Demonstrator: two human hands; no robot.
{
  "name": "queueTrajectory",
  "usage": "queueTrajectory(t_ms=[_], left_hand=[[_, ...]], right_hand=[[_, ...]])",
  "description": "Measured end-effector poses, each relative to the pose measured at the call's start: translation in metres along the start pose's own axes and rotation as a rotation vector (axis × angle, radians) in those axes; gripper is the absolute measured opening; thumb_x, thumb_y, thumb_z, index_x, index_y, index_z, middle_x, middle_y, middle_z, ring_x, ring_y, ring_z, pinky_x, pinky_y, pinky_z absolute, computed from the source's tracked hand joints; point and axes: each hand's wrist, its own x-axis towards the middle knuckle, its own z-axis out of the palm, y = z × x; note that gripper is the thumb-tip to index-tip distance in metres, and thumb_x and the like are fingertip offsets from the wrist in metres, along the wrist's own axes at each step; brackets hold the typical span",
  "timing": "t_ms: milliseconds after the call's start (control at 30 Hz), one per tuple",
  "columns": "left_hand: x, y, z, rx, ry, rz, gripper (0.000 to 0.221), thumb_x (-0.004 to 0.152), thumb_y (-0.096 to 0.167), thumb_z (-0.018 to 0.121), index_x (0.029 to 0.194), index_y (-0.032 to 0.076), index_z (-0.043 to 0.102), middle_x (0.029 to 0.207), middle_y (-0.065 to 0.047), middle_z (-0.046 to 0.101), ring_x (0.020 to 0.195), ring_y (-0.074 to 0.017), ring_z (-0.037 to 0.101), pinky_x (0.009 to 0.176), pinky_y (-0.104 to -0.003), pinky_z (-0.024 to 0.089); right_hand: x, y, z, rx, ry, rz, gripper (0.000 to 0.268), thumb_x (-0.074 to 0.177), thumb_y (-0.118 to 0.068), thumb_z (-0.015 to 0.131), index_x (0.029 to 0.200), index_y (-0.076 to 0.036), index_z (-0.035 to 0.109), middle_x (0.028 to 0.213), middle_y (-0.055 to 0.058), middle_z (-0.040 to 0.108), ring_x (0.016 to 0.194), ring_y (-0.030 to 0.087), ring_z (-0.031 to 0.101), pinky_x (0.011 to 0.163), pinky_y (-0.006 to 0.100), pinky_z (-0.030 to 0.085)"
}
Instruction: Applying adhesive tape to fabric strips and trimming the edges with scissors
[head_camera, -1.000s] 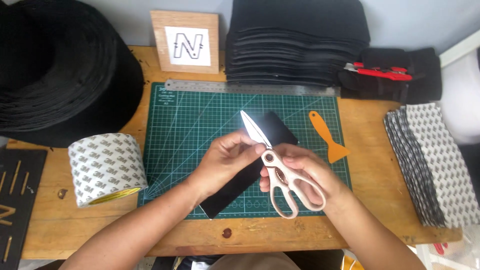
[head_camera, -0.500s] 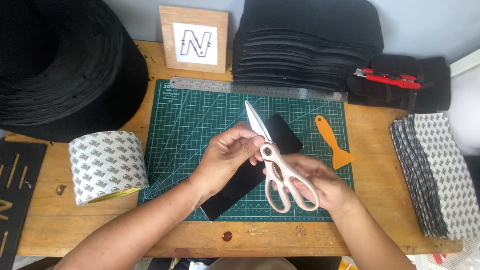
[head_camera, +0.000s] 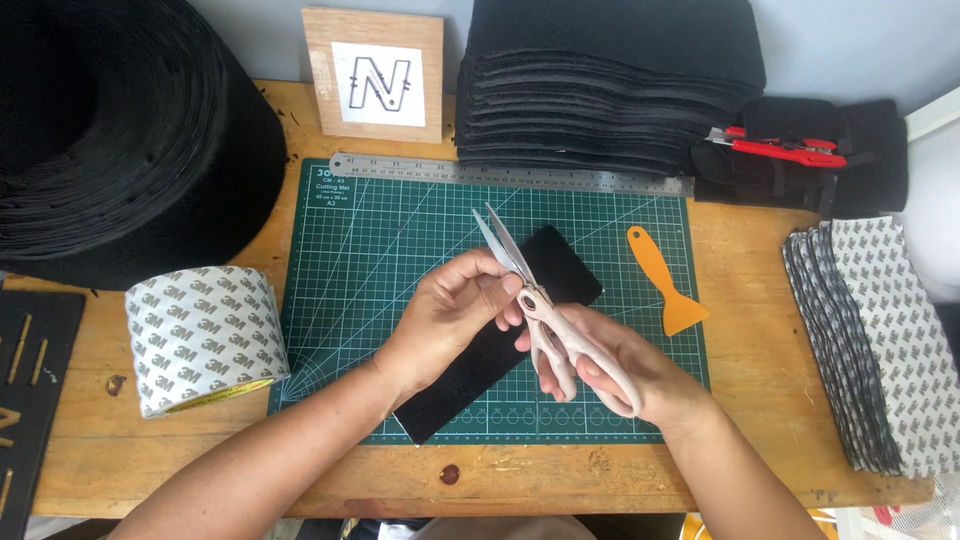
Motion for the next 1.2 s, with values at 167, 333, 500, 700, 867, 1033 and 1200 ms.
queueTrajectory(t_ms=[167,333,500,700,867,1033,1200], left_hand=[[-0.001,0.003,0.001,-0.034,-0.008,0.023,0.014,0.099,0.007,0.065,0.105,-0.006,0.064,0.089,-0.013,0.064,0.079,-0.0159,0.069,0.069,-0.027,0.060],[0.000,-0.001,-0.001,-0.047,-0.059,0.077,0.015,0.099,0.003,0.064,0.111,-0.006,0.060,0.097,-0.015,0.063,0.082,-0.0164,0.070,0.068,-0.025,0.061],[0.000,-0.001,-0.002,-0.074,-0.091,0.112,0.017,0.099,-0.001,0.060,0.114,-0.007,0.056,0.104,-0.020,0.063,0.085,-0.0192,0.070,0.070,-0.028,0.063],[0.001,-0.011,-0.005,-0.109,-0.100,0.108,0.019,0.098,-0.001,0.063,0.113,-0.006,0.054,0.104,-0.019,0.063,0.083,-0.0189,0.071,0.070,-0.027,0.063],[0.000,-0.009,-0.003,-0.135,-0.074,0.093,0.015,0.100,0.001,0.062,0.110,-0.006,0.055,0.101,-0.019,0.064,0.081,-0.0190,0.072,0.068,-0.027,0.064],[0.001,-0.006,-0.005,-0.130,-0.064,0.066,0.015,0.102,0.005,0.059,0.111,-0.006,0.056,0.100,-0.018,0.065,0.079,-0.0190,0.073,0.068,-0.027,0.064],[0.001,0.001,-0.008,0.269,0.000,0.121,0.034,0.109,0.027,0.047,0.120,-0.002,0.062,0.107,-0.019,0.071,0.097,-0.0259,0.074,0.077,-0.036,0.062]], right_hand=[[0.006,-0.029,0.018,-0.122,0.016,-0.018,0.063,0.097,-0.024,0.058,0.145,0.011,0.038,0.101,0.024,0.059,0.088,0.032,0.066,0.074,0.045,0.058],[-0.002,-0.028,0.016,-0.231,0.092,0.028,0.067,0.086,-0.016,0.064,0.145,0.007,0.042,0.103,0.025,0.061,0.099,0.039,0.064,0.085,0.050,0.050],[0.005,-0.039,0.031,-0.342,0.099,0.015,0.078,0.085,-0.029,0.070,0.146,0.009,0.040,0.126,0.029,0.052,0.114,0.043,0.054,0.095,0.057,0.040],[0.013,-0.043,0.034,-0.317,0.061,0.009,0.083,0.086,-0.033,0.071,0.147,0.011,0.036,0.134,0.030,0.044,0.122,0.046,0.045,0.101,0.059,0.030],[0.010,-0.040,0.034,-0.303,0.047,0.012,0.081,0.088,-0.032,0.070,0.148,0.010,0.034,0.136,0.029,0.041,0.124,0.046,0.042,0.103,0.059,0.028],[0.003,-0.033,0.027,-0.289,0.051,0.019,0.082,0.088,-0.032,0.070,0.148,0.011,0.034,0.137,0.030,0.039,0.125,0.046,0.041,0.104,0.059,0.027],[-0.003,-0.044,0.017,-0.396,0.159,-0.005,0.073,0.082,-0.018,0.069,0.148,-0.001,0.042,0.125,0.030,0.055,0.119,0.046,0.053,0.098,0.060,0.039]])
